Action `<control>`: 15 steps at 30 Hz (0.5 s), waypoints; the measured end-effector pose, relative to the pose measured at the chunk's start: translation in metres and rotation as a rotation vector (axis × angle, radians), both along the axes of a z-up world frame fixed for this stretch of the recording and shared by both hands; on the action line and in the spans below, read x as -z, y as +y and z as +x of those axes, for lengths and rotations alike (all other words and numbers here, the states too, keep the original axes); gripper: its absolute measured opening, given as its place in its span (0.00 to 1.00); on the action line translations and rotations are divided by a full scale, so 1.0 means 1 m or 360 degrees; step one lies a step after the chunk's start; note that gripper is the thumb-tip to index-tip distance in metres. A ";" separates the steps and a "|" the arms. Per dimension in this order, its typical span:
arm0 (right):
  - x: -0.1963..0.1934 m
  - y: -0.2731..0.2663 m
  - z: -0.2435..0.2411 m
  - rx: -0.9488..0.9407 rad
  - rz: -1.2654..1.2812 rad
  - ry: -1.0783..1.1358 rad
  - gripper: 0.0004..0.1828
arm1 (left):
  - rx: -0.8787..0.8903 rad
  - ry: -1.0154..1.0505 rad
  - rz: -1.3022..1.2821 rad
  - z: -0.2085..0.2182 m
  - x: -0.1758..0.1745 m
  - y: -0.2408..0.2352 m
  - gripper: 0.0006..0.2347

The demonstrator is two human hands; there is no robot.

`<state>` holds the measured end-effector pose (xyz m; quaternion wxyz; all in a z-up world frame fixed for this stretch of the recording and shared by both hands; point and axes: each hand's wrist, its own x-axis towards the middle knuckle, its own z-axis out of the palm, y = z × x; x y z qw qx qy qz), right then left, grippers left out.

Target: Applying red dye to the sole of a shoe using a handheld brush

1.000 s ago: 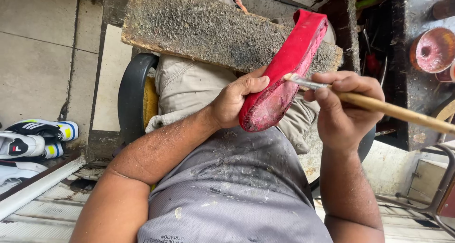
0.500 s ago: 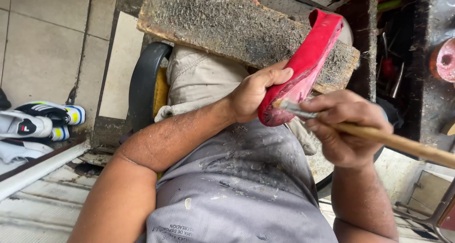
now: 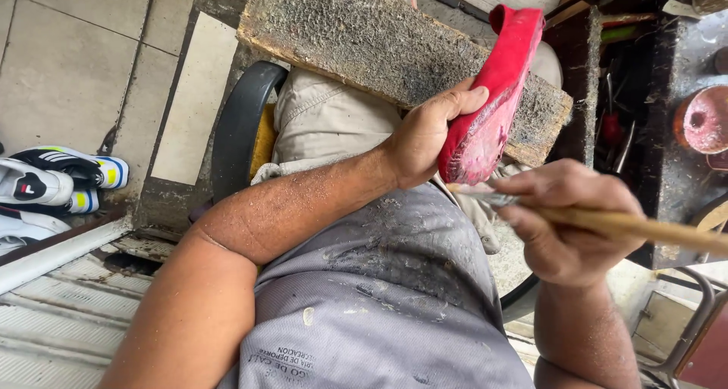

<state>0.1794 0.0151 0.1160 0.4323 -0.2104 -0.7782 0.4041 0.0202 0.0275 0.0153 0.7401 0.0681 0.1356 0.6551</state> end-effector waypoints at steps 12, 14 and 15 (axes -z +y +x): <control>0.013 -0.001 -0.015 0.0421 -0.0031 0.0217 0.18 | -0.0125 -0.0023 0.0056 -0.002 -0.014 0.004 0.12; 0.013 -0.003 -0.015 0.0429 -0.0059 0.0210 0.19 | -0.0109 -0.0040 0.0036 0.001 -0.013 0.000 0.12; 0.011 -0.001 -0.017 0.0448 -0.0026 0.0212 0.17 | -0.0170 -0.0073 0.0080 0.002 -0.010 0.002 0.12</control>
